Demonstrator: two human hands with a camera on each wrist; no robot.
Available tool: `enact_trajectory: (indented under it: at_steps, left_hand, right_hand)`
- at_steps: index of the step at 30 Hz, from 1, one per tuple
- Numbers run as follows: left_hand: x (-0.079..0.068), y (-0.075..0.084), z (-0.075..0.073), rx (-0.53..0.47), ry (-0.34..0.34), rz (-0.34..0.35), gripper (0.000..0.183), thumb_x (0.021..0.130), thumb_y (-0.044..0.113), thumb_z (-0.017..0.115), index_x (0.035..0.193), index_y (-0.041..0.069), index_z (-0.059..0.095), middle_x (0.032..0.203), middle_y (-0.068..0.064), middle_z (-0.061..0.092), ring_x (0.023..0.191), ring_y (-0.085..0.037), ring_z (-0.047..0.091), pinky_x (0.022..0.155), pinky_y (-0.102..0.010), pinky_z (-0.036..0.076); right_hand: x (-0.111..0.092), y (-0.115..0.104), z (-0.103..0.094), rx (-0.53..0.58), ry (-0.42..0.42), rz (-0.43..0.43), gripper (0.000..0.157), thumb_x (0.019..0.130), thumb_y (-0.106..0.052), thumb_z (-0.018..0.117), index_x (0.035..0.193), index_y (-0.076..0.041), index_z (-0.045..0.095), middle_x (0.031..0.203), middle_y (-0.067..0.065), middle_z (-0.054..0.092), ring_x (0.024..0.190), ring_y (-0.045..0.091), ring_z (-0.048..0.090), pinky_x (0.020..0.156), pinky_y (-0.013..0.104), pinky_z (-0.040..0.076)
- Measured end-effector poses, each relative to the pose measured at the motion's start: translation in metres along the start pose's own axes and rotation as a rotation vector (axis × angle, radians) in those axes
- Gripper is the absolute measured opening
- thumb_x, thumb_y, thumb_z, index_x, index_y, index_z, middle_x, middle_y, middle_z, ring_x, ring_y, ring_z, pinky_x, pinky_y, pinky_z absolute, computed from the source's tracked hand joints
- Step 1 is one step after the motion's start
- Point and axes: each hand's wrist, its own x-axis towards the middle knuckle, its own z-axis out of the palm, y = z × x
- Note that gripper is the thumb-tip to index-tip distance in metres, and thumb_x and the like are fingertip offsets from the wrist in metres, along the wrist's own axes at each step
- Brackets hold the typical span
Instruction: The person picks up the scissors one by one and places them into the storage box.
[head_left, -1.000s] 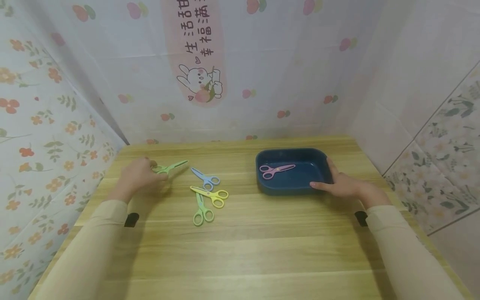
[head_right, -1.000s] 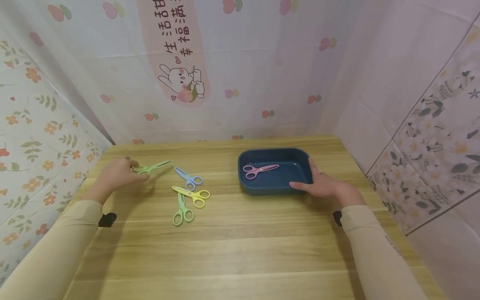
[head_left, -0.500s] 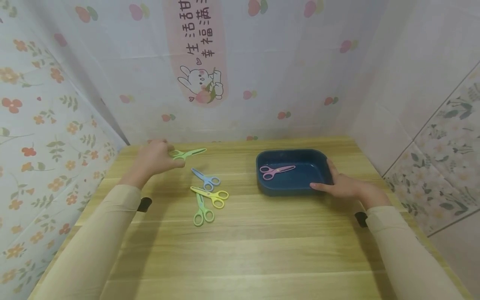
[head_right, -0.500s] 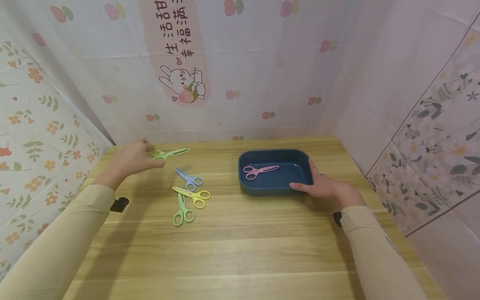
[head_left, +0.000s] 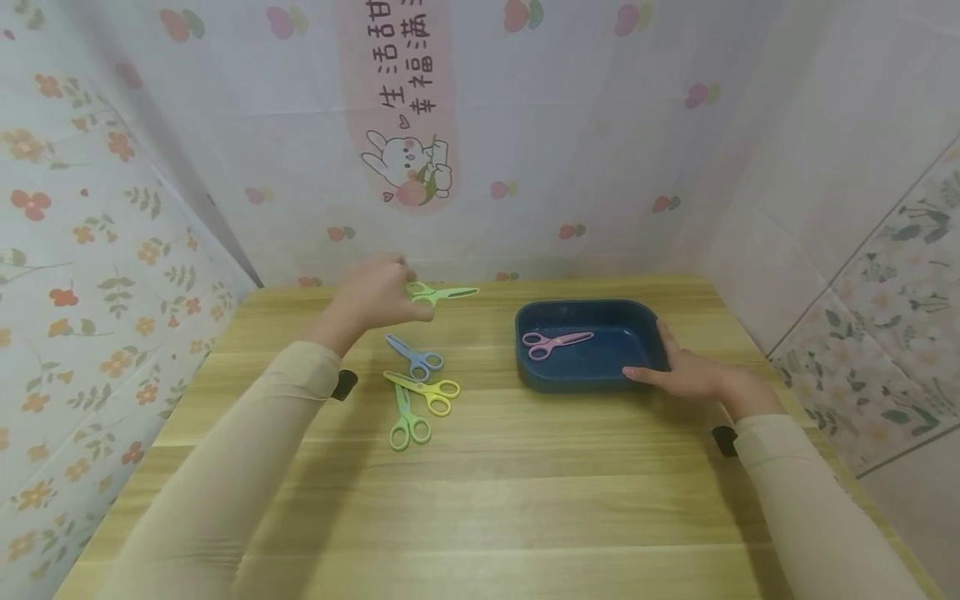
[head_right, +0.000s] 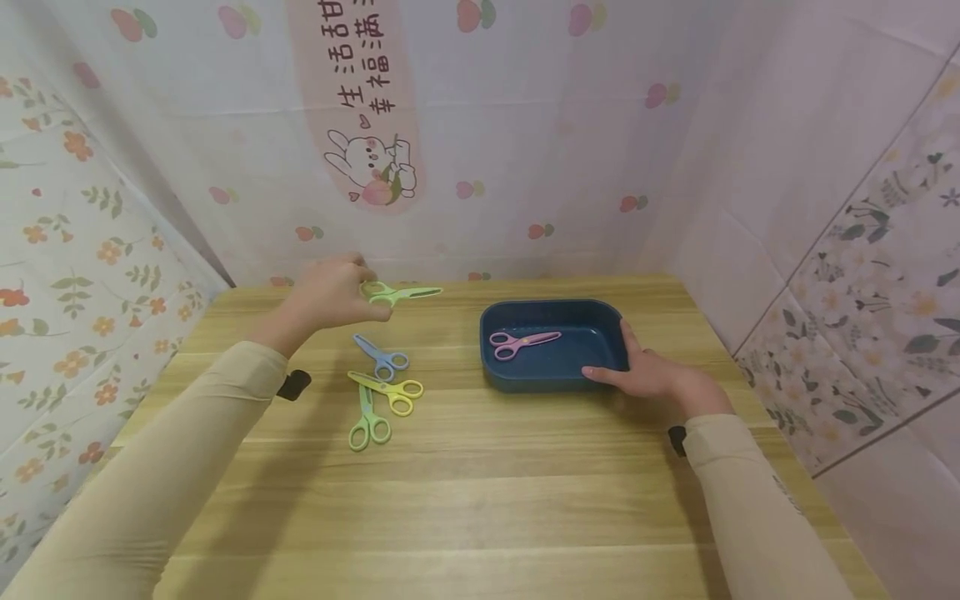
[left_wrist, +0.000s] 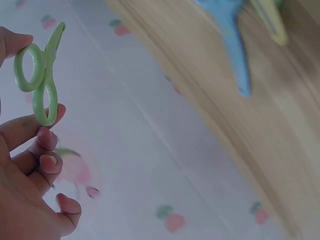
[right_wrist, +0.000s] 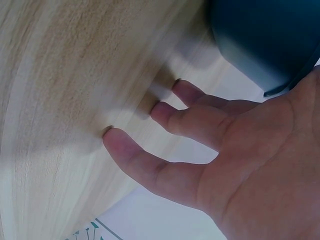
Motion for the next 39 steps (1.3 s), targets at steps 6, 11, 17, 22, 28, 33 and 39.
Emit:
enact_trajectory:
  at_steps: [6,11,17,22,28,33,39]
  left_hand:
    - [0.019,0.035,-0.006,-0.019,-0.029,0.065,0.051,0.073,0.053,0.073,0.105,0.013,0.078,0.112,-0.002,0.067,0.100,-0.024,0.060,0.090,-0.053,0.053]
    - [0.034,0.062,-0.012,-0.042,-0.038,0.104,0.049,0.074,0.055,0.075,0.101,0.015,0.076,0.113,0.000,0.064,0.101,-0.022,0.060,0.094,-0.051,0.053]
    - [0.050,0.090,-0.014,-0.009,-0.016,0.162,0.038,0.076,0.057,0.074,0.081,0.020,0.066,0.105,0.001,0.062,0.096,-0.020,0.057,0.092,-0.051,0.051]
    - [0.059,0.108,-0.007,0.026,-0.029,0.168,0.042,0.076,0.064,0.075,0.080,0.023,0.066,0.102,0.004,0.062,0.097,-0.019,0.056,0.093,-0.052,0.049]
    - [0.066,0.130,0.012,0.025,-0.076,0.175,0.044,0.078,0.067,0.076,0.081,0.024,0.066,0.100,0.005,0.063,0.100,-0.018,0.057,0.103,-0.058,0.043]
    - [0.068,0.143,0.028,0.047,-0.123,0.166,0.046,0.079,0.069,0.076,0.081,0.025,0.064,0.098,0.006,0.064,0.100,-0.016,0.057,0.106,-0.058,0.042]
    - [0.068,0.154,0.040,0.036,-0.160,0.168,0.048,0.079,0.069,0.078,0.079,0.024,0.063,0.096,0.008,0.064,0.096,-0.014,0.057,0.103,-0.055,0.041]
  right_hand:
    - [-0.001,-0.001,-0.002,-0.012,-0.003,-0.001,0.130,0.099,-0.076,0.052,0.158,-0.002,-0.037,0.164,0.052,0.005,0.150,0.071,0.015,0.118,0.080,0.025]
    - [-0.002,-0.001,-0.001,-0.002,-0.008,-0.002,0.130,0.099,-0.075,0.053,0.158,-0.003,-0.037,0.163,0.052,0.004,0.150,0.071,0.014,0.118,0.081,0.024]
    - [-0.001,-0.001,-0.001,0.007,-0.006,-0.001,0.129,0.099,-0.075,0.053,0.158,-0.005,-0.038,0.164,0.051,0.001,0.150,0.072,0.011,0.118,0.082,0.022]
    - [-0.001,0.000,-0.001,0.016,-0.004,0.001,0.130,0.098,-0.076,0.054,0.158,-0.006,-0.038,0.166,0.049,-0.002,0.151,0.072,0.010,0.118,0.082,0.021]
    - [-0.001,0.007,0.000,0.009,-0.005,-0.015,0.129,0.099,-0.073,0.054,0.158,-0.002,-0.037,0.164,0.051,0.001,0.150,0.072,0.013,0.118,0.081,0.023]
    - [0.001,0.008,0.001,-0.006,0.003,-0.016,0.130,0.098,-0.074,0.054,0.158,-0.003,-0.036,0.164,0.051,0.002,0.150,0.072,0.014,0.118,0.081,0.023]
    - [0.003,0.004,0.001,0.004,0.011,-0.021,0.130,0.098,-0.073,0.056,0.159,-0.003,-0.036,0.166,0.049,-0.003,0.150,0.072,0.012,0.119,0.081,0.022]
